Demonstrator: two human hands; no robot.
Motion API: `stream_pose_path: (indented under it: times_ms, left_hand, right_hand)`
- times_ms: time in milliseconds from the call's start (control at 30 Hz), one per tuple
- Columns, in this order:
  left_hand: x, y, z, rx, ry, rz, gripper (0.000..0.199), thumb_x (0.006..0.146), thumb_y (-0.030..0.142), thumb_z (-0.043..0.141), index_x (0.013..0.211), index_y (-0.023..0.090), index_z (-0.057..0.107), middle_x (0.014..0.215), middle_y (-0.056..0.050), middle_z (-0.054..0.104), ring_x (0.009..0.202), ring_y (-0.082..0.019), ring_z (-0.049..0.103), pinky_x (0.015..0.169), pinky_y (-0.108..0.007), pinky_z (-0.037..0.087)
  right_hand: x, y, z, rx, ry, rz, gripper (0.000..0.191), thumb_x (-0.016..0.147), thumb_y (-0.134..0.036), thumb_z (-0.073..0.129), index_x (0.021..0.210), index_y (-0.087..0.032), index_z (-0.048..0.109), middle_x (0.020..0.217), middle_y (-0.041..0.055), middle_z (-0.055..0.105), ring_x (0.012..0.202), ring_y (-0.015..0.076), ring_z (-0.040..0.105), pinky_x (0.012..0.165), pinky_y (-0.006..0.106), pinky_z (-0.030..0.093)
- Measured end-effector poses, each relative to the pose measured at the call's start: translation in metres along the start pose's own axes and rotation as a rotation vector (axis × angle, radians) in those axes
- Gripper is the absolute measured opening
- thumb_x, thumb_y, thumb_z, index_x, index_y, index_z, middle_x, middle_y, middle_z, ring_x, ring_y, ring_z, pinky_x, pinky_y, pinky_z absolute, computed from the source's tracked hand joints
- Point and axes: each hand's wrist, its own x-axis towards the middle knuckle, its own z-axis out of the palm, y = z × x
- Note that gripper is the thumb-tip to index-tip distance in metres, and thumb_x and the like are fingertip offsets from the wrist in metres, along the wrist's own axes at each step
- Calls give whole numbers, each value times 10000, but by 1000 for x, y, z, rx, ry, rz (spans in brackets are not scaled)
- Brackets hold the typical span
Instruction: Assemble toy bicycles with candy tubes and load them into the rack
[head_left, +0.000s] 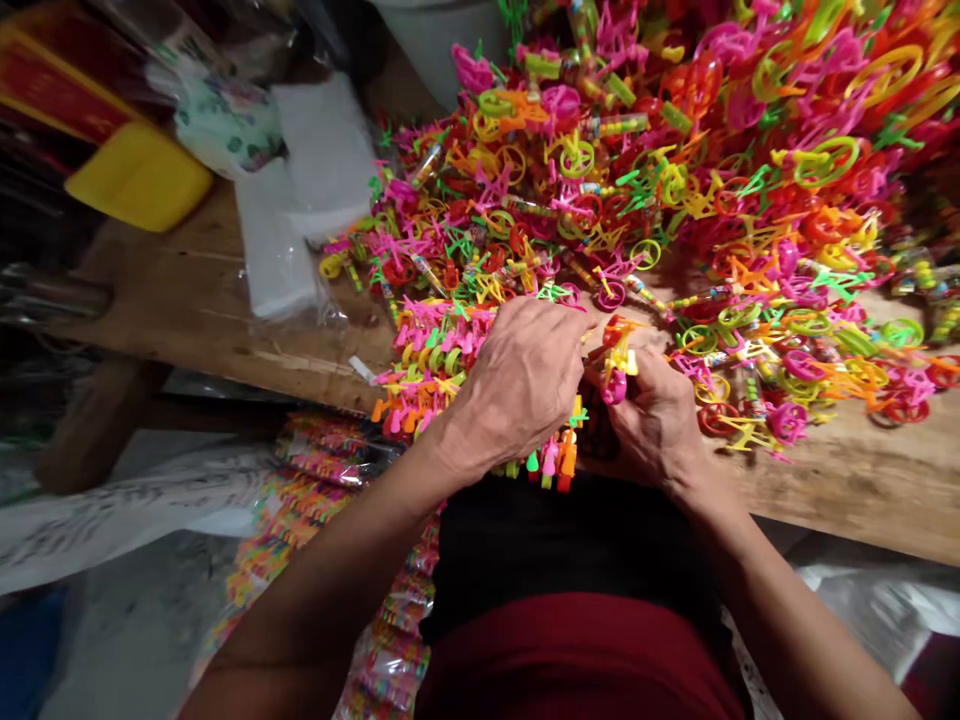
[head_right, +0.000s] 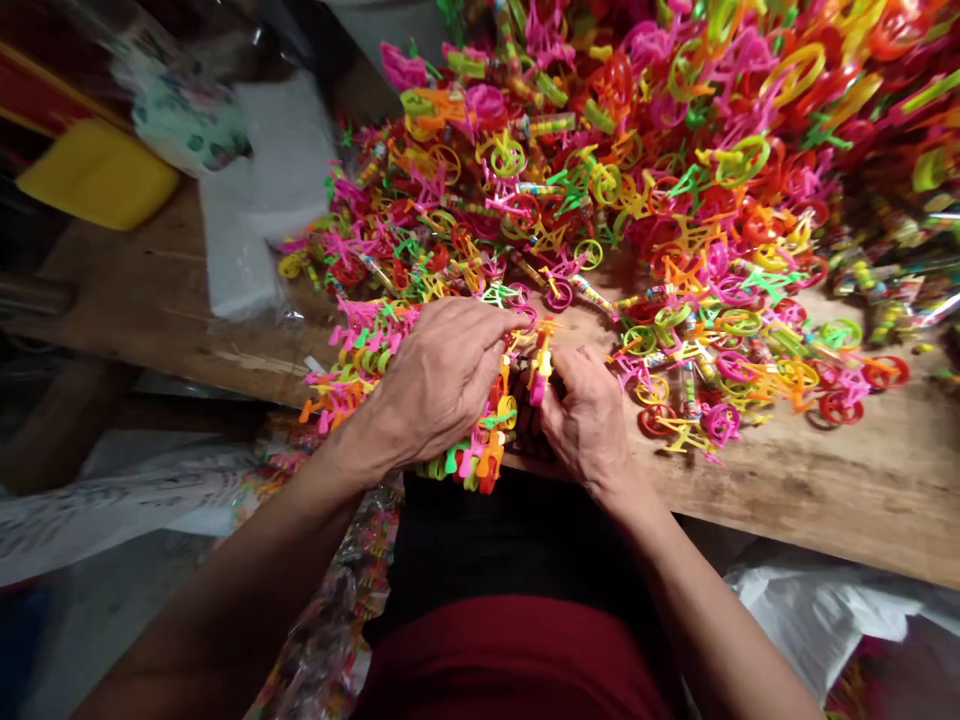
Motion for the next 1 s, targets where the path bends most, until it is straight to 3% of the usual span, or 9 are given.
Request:
stream_pose_path:
  times_ms: [267,433,633,767,867,1000]
  left_hand:
    - [0,1,1,3,23,17,433,992,169,339,1262,81,666,1226,-138,728,1135,-259,643,1091,-436,436]
    - [0,2,-1,1,3,-3,419,990,166,336,1215,76,678,1234,-146,722,1152,-266,643,1098,-435,434]
    - [1,2,-2,-44,-25,-58,487,973,141,335,1392,119,581,1259,-112,714,1215,-248,627,1140,-449,412]
    - [0,2,-1,-55,-20,-62,492,971,144,332,1399,151,575,1243,-107,711,1220,-262,616,1131,-477,409]
    - [-1,0,2,-43,1,-46,489,975,154,328,1396,128,574,1238,-119,704,1206,-267,610,1127,-480,402]
    - [-2,-1,4,-33,11,-39,502,970,155,332,1418,132,559,1226,-115,703,1174,-264,610,1113,-486,403]
  right_hand:
    - [6,0,9,-125,-15,-69,225,898,-110,466,720,-247,452,703,19,573,687,180,526,659,309,417]
    - [9,-3,9,-157,-31,-73,221,915,-98,459,765,-237,542,761,50,649,749,206,603,696,329,470]
    - [11,13,1,-7,-43,-45,126,910,-190,583,814,-198,663,778,21,706,699,166,642,682,293,498]
    - [5,20,4,144,97,36,122,867,-196,695,747,-196,670,656,-27,632,576,114,559,583,252,450]
    - [0,21,8,268,161,107,82,846,-202,745,783,-211,693,692,-22,653,631,137,614,628,273,501]
    - [0,21,7,184,36,-87,119,873,-140,675,799,-228,646,769,-12,663,708,152,617,688,297,506]
